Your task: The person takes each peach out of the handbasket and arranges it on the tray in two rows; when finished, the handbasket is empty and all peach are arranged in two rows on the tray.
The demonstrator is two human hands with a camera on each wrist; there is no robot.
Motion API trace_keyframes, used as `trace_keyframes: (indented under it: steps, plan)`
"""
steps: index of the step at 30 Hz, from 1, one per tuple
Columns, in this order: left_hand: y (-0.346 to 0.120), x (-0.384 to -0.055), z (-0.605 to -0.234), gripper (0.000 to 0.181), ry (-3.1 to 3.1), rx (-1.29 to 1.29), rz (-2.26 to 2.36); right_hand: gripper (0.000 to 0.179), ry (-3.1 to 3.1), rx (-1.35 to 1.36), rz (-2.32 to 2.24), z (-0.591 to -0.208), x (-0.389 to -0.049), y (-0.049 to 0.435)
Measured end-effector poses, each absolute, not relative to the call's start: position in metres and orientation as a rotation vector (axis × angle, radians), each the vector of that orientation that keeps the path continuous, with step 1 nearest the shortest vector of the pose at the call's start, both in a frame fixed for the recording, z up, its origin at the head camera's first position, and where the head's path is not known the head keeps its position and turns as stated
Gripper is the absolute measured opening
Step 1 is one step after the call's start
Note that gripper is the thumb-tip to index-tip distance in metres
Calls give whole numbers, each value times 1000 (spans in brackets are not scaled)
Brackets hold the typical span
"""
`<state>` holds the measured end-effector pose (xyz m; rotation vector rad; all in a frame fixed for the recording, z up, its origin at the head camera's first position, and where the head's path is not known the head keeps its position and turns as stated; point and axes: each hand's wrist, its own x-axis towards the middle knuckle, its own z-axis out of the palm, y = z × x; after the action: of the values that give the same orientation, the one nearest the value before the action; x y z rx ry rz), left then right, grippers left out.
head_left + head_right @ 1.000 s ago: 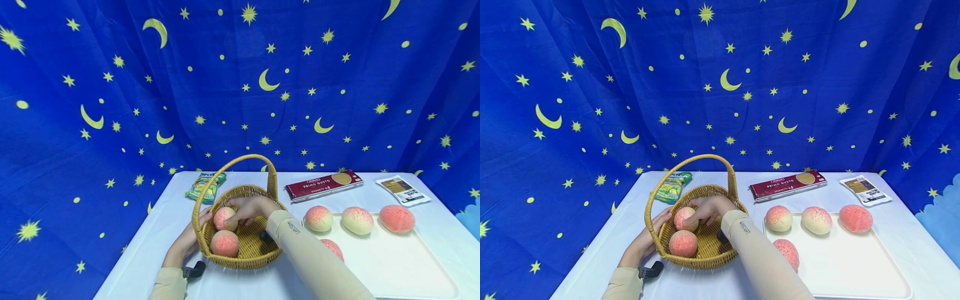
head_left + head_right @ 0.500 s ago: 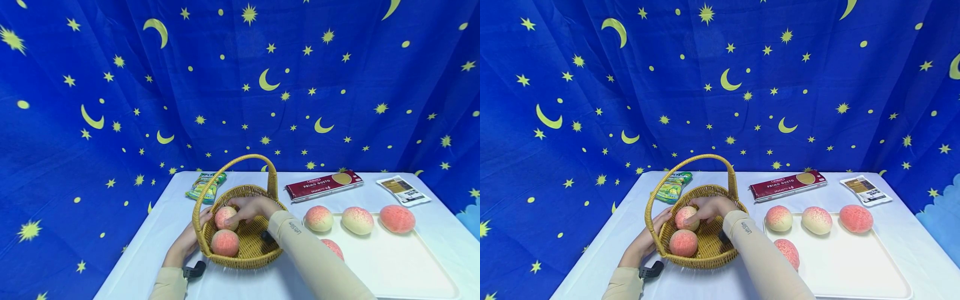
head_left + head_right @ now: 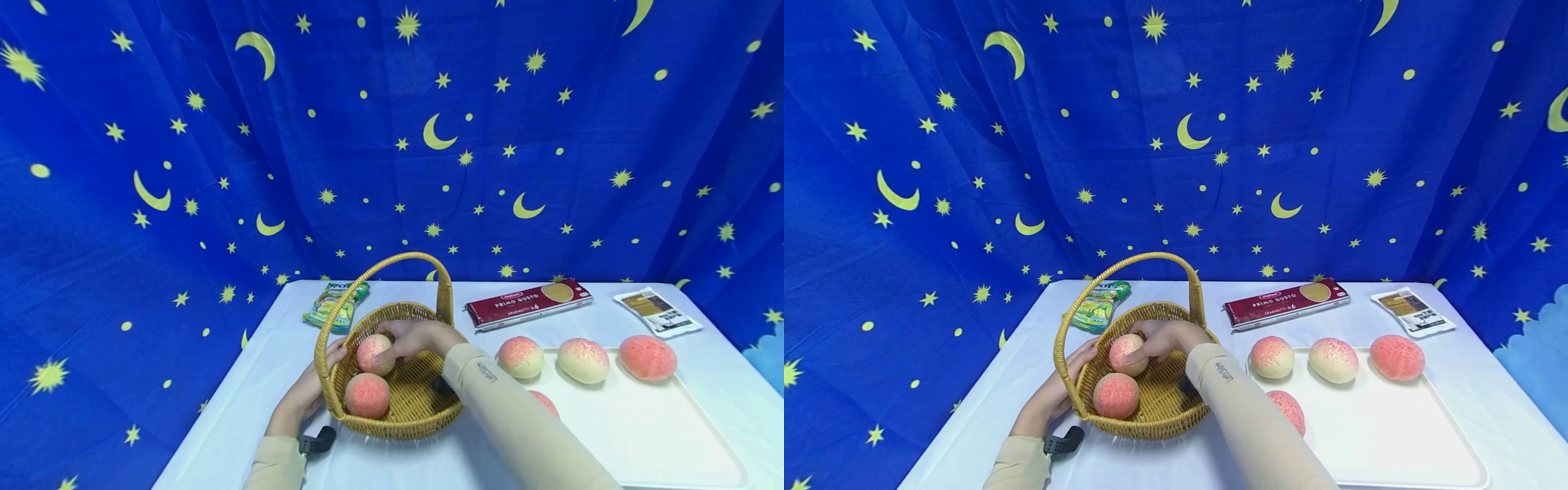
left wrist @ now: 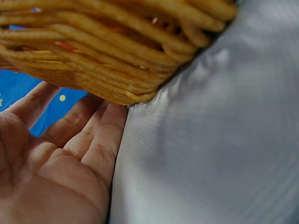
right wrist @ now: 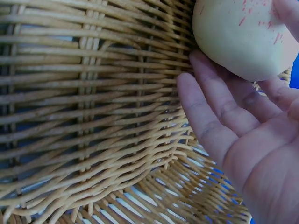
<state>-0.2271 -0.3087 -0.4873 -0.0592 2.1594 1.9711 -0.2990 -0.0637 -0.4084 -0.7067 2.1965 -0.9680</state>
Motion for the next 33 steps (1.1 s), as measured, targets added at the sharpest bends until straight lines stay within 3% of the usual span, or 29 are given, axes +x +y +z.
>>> trace_keyframes:
  steps: [10, 19, 33]
  plan:
    - [-310, -227, -488, 71, 2164, -57, 1969, 60, 2186, -699, -1005, -408, -300, -62]
    - [-312, -229, -489, 66, 2142, -7, 1982, 55, 2208, -865, -892, -399, -297, -71]
    - [-311, -228, -488, 67, 2139, -7, 1977, 62, 2261, -841, -851, -400, -297, -77]
